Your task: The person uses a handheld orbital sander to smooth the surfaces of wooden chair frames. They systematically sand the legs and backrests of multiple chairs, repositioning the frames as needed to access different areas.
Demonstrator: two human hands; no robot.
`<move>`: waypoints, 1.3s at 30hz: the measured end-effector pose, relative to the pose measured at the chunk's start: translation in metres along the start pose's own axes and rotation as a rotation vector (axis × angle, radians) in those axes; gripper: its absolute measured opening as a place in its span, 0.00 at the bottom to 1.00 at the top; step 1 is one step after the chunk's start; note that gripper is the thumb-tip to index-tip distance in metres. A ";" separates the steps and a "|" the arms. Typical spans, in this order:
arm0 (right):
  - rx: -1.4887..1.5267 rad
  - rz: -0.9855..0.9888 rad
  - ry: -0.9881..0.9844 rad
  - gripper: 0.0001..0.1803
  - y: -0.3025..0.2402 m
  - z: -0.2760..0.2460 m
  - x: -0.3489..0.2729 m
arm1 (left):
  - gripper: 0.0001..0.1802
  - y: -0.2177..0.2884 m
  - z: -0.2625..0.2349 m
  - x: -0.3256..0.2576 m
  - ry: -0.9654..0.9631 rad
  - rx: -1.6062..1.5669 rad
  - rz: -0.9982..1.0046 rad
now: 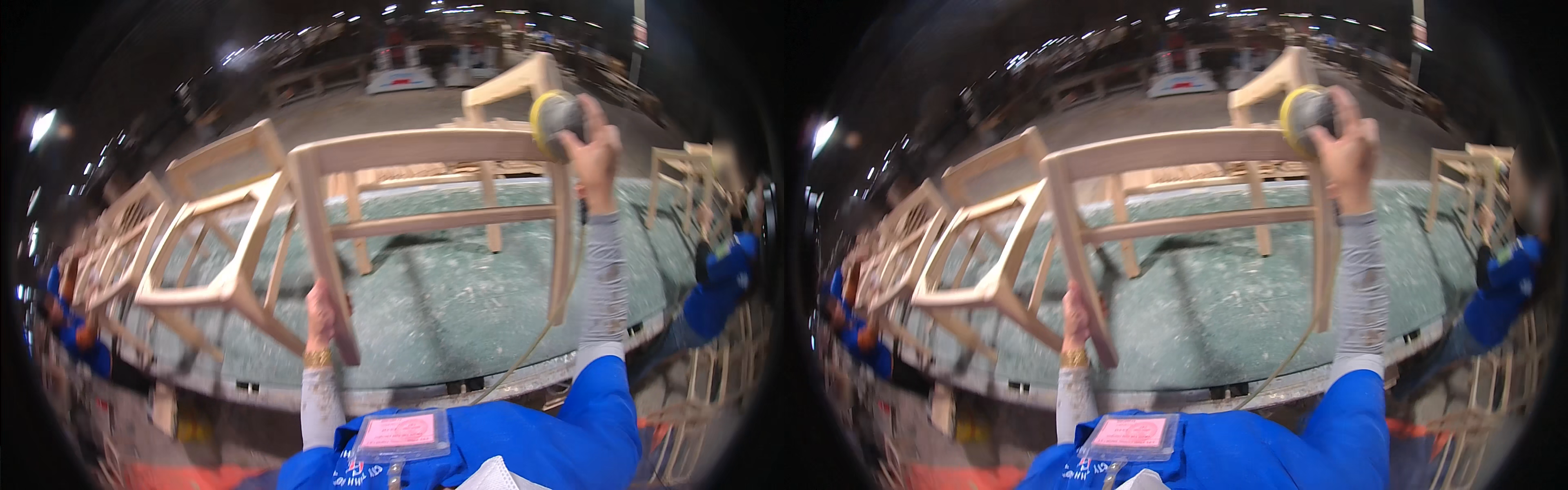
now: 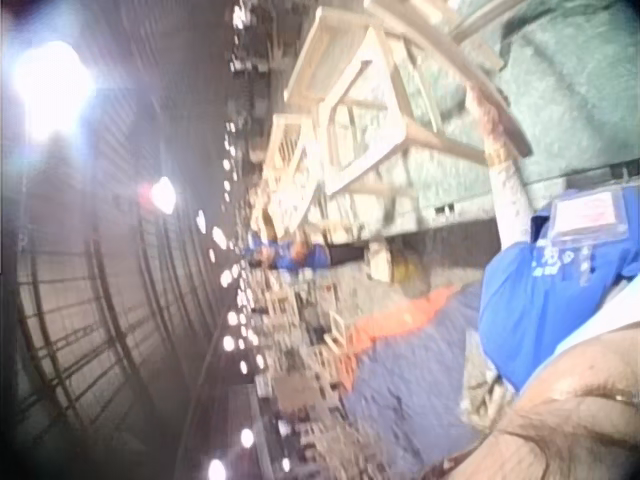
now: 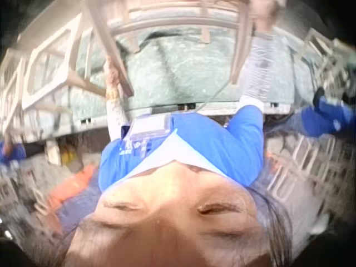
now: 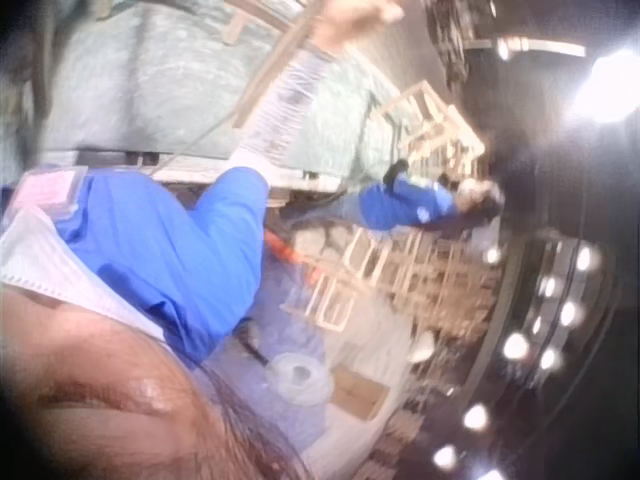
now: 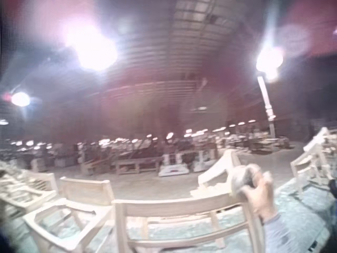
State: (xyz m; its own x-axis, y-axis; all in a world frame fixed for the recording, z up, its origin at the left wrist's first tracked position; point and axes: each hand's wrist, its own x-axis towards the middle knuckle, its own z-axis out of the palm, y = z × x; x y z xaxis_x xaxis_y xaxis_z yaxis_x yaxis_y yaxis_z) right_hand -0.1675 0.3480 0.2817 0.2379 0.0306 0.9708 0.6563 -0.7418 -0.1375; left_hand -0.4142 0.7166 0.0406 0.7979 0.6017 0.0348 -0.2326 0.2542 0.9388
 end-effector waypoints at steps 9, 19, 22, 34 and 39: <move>0.039 0.173 -0.423 0.36 0.011 -0.020 -0.023 | 0.30 0.023 0.006 0.018 -0.157 -0.031 0.027; 0.358 0.615 -0.588 0.38 -0.114 -0.069 -0.243 | 0.30 0.030 -0.001 0.058 -0.411 -0.339 -0.144; 0.247 0.596 -0.757 0.41 -0.136 -0.047 -0.314 | 0.33 0.028 0.001 0.064 -0.552 -0.420 -0.146; 0.031 0.688 -0.759 0.42 -0.243 -0.016 -0.351 | 0.29 0.028 -0.006 0.074 -0.663 -0.473 -0.212; 0.221 0.435 -0.391 0.37 -0.297 -0.017 -0.233 | 0.24 0.012 -0.021 0.074 -0.673 -0.575 -0.244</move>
State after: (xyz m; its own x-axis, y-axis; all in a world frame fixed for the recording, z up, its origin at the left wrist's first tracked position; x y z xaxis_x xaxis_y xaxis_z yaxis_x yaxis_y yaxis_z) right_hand -0.4306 0.5498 0.0994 0.7341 0.0308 0.6784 0.5627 -0.5868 -0.5823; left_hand -0.3702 0.7801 0.0474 0.9747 -0.0397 0.2198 -0.1127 0.7624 0.6372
